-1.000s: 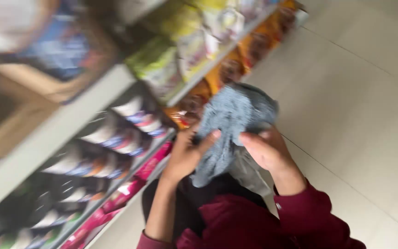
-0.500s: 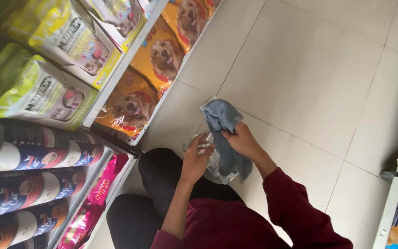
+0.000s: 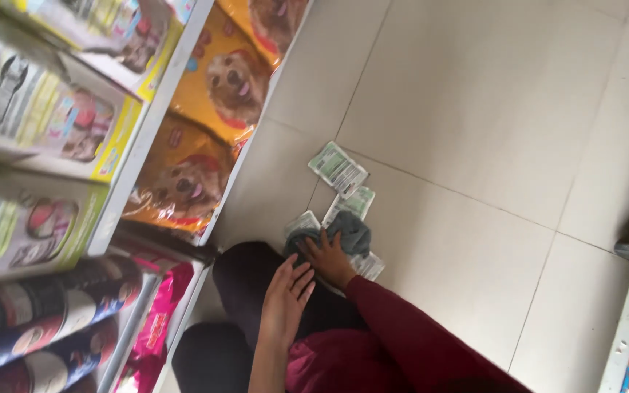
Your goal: Wiping down pet food pouches with a cloth and organizing them neatly on grocery store shelves.
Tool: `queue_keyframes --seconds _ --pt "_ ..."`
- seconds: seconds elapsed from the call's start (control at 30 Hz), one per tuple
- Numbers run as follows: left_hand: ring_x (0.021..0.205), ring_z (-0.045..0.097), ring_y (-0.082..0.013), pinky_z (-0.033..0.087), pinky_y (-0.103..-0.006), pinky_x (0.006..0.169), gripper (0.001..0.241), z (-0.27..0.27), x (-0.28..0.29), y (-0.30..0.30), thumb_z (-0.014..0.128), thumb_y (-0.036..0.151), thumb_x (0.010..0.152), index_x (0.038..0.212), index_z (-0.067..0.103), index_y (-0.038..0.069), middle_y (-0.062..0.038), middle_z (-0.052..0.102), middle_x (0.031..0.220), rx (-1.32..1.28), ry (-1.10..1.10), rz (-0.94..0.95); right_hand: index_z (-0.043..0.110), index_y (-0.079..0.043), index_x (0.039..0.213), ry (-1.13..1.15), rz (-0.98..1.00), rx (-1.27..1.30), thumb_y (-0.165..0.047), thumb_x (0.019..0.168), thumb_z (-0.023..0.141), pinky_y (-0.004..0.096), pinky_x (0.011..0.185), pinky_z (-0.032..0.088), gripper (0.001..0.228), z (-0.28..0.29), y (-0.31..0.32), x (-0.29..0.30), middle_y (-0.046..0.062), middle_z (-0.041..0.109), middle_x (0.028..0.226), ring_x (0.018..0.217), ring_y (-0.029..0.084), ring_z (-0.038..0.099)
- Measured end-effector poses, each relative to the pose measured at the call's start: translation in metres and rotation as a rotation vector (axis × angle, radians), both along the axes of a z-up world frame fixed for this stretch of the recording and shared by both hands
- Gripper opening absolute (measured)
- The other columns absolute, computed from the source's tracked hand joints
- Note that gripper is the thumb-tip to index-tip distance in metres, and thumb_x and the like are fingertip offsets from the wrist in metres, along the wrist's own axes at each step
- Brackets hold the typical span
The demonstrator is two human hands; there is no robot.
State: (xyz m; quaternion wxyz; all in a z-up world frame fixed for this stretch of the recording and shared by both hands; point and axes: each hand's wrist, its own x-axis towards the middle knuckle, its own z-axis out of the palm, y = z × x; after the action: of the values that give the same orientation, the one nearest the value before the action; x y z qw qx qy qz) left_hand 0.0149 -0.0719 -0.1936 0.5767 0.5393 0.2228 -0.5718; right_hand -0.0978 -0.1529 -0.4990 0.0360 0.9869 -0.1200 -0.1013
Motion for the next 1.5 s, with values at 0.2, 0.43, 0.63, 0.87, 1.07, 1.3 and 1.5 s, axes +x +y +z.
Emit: queue_keyframes --seconds 0.2,0.43,0.63,0.87,1.07,1.3,1.5 --pt "0.138 0.055 -0.0326 0.044 -0.0434 0.116 0.058 -0.012 0.001 -0.007 0.05 0.027 0.099 0.153 0.048 0.006 -0.02 0.059 0.145 -0.002 -0.022 -0.002 0.045 -0.007 0.148 -0.163 -0.157 0.47 -0.011 0.082 0.072 0.054 0.066 0.057 0.071 0.037 -0.054 0.028 0.015 0.06 0.14 0.103 0.041 0.066" --pt "0.15 0.041 -0.026 0.036 -0.045 0.122 0.06 -0.017 0.033 0.003 0.049 0.024 0.101 0.159 0.04 0.015 -0.009 0.043 0.163 0.13 -0.148 0.22 0.071 -0.006 0.104 0.09 -0.412 1.196 -0.01 0.093 0.066 0.031 0.077 0.047 0.013 0.25 -0.149 0.053 0.002 0.073 0.098 0.085 0.017 0.065" --pt "0.114 0.064 -0.0368 0.048 -0.0478 0.101 0.061 -0.005 0.024 0.017 0.059 0.05 0.091 0.13 0.064 0.003 -0.02 0.069 0.124 -0.312 0.258 0.238 0.075 -0.006 0.12 0.129 -0.129 1.47 -0.014 0.084 0.08 0.029 0.081 0.061 0.038 0.356 -0.144 0.061 0.002 0.079 0.11 0.099 0.014 0.074" --pt "0.142 0.041 -0.0603 0.031 -0.0717 0.11 0.084 0.045 0.002 0.033 0.044 0.048 0.079 0.149 0.046 0.003 -0.03 0.048 0.151 -0.46 0.336 0.275 0.07 -0.009 0.098 -0.654 -0.262 1.065 -0.001 0.085 0.068 0.026 0.065 0.05 0.015 0.352 -0.113 0.069 0.003 0.074 0.086 0.074 0.013 0.069" --pt "0.132 0.054 -0.0419 0.041 -0.0587 0.11 0.08 -0.005 0.014 0.049 0.061 0.052 0.08 0.144 0.053 0.005 -0.023 0.058 0.143 -0.753 0.19 0.319 0.058 0.0 0.117 -0.734 -0.264 0.854 -0.005 0.088 0.063 0.043 0.089 0.046 0.029 0.395 -0.019 0.044 0.023 0.056 0.118 0.098 0.038 0.058" --pt "0.131 0.056 -0.0309 0.042 -0.0455 0.112 0.073 0.013 0.007 0.058 0.065 0.049 0.086 0.142 0.054 0.004 -0.018 0.061 0.141 -0.811 -0.007 0.306 0.055 -0.026 0.146 -0.784 0.052 0.223 -0.05 0.095 0.062 0.053 0.103 0.036 0.057 0.386 0.034 0.041 0.008 0.053 0.137 0.13 0.031 0.042" --pt "0.135 0.053 -0.0267 0.039 -0.0416 0.115 0.063 0.055 -0.006 0.04 0.058 0.041 0.093 0.144 0.052 0.003 -0.016 0.059 0.145 -0.807 -0.14 0.296 0.044 -0.014 0.154 -1.226 -0.076 0.627 -0.038 0.112 0.032 0.071 0.132 0.013 0.05 0.377 0.027 0.067 0.025 0.023 0.163 0.159 0.048 0.013"
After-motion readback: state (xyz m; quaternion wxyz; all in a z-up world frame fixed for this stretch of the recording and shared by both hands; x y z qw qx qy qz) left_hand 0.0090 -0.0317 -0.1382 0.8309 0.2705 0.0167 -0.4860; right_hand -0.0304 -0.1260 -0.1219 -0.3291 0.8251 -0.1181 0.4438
